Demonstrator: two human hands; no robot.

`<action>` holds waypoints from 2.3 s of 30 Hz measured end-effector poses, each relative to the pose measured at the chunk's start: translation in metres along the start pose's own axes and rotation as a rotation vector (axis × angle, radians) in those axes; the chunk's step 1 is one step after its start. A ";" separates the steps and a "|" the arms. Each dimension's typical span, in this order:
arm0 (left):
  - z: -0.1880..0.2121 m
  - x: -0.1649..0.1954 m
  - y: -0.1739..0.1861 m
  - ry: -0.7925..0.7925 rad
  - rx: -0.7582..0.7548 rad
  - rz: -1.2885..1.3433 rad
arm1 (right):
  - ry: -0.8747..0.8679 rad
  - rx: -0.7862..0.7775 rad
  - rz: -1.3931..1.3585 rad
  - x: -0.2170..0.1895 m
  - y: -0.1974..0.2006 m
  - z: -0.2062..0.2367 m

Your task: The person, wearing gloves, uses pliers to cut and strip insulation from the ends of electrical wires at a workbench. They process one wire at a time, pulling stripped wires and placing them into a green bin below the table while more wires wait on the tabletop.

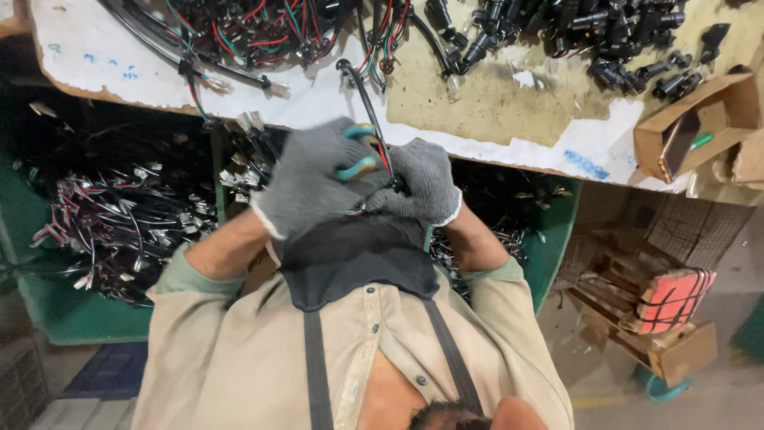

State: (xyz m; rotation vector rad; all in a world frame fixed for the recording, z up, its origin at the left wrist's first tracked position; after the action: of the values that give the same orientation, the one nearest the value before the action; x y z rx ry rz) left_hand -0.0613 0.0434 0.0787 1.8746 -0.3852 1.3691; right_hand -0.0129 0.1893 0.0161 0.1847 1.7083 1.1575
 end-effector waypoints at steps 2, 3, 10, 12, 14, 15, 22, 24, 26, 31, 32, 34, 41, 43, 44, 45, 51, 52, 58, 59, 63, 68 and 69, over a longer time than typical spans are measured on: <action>0.019 0.014 0.033 -0.065 0.228 0.032 | 0.014 -0.026 0.011 -0.005 -0.002 -0.004; 0.035 0.016 0.051 -0.089 0.429 0.081 | 0.061 0.014 0.021 -0.012 0.001 -0.004; 0.032 0.017 -0.051 -0.223 -0.003 0.270 | 0.182 -0.235 0.213 -0.037 -0.051 -0.020; 0.035 0.033 -0.065 -0.333 -0.114 0.239 | 0.363 -0.190 0.135 -0.051 -0.047 -0.012; 0.040 0.049 -0.062 -0.415 -0.164 0.216 | 0.393 -0.141 0.074 -0.052 -0.039 -0.004; 0.040 0.057 -0.059 -0.452 -0.172 0.192 | 0.355 -0.133 0.076 -0.048 -0.036 -0.003; 0.016 0.071 -0.048 -0.403 -0.129 0.069 | 0.235 -0.228 0.055 -0.039 -0.042 -0.013; 0.014 0.086 -0.054 -0.486 -0.196 0.078 | 0.309 -0.249 0.060 -0.049 -0.046 -0.017; 0.008 0.082 -0.048 -0.464 -0.156 -0.023 | 0.381 -0.255 0.043 -0.057 -0.046 -0.019; -0.052 -0.060 -0.011 0.222 0.108 -0.695 | 0.262 -0.426 0.061 -0.046 -0.054 -0.020; -0.053 -0.086 -0.016 0.255 0.113 -0.691 | 0.219 -0.320 0.040 -0.040 -0.040 -0.020; -0.053 -0.128 -0.029 0.287 0.121 -0.691 | 0.121 -0.086 0.019 -0.015 -0.007 -0.023; -0.061 -0.151 -0.035 0.410 0.071 -0.731 | -0.513 0.431 0.468 0.157 0.076 -0.071; -0.065 -0.155 -0.030 0.459 -0.010 -0.646 | -0.558 0.350 0.564 0.184 0.069 -0.084; -0.064 -0.154 -0.027 0.462 -0.015 -0.633 | -0.461 0.433 0.440 0.183 0.076 -0.080; -0.061 -0.156 -0.026 0.477 -0.016 -0.616 | -0.354 0.499 0.311 0.183 0.081 -0.072; -0.045 -0.169 -0.030 0.490 0.084 -0.481 | -0.071 0.874 -1.231 0.185 0.092 -0.012; -0.047 -0.168 -0.027 0.493 0.081 -0.491 | -0.073 0.793 -1.164 0.166 0.089 -0.014; -0.034 -0.134 0.009 0.472 0.100 0.341 | -0.057 0.312 0.033 0.042 0.040 -0.015; -0.025 -0.124 0.005 0.443 0.135 0.670 | -0.049 0.284 -0.023 0.038 0.036 -0.012; 0.003 -0.063 -0.004 0.330 0.092 0.507 | -0.009 0.156 -0.067 0.022 0.022 -0.009; -0.004 -0.030 -0.018 0.235 0.117 0.263 | 0.070 0.062 -0.147 0.013 0.006 -0.017; -0.008 -0.021 -0.015 0.156 0.115 0.202 | 0.072 0.058 -0.160 0.013 0.004 -0.016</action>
State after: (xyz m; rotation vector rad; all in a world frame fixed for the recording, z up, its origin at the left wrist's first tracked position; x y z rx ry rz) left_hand -0.0648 0.0550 0.0551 1.8441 -0.4333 1.6929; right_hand -0.0337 0.1897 0.0108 0.0410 1.7868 1.0075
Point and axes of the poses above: each hand's wrist, its own z-axis away from the middle knuckle, its own y-axis out of the back of the hand, x = y × z, the point moved 9 cm from there along -z, towards the middle knuckle, and after that the axes turned 15 degrees about -x, right-handed, at the moved point
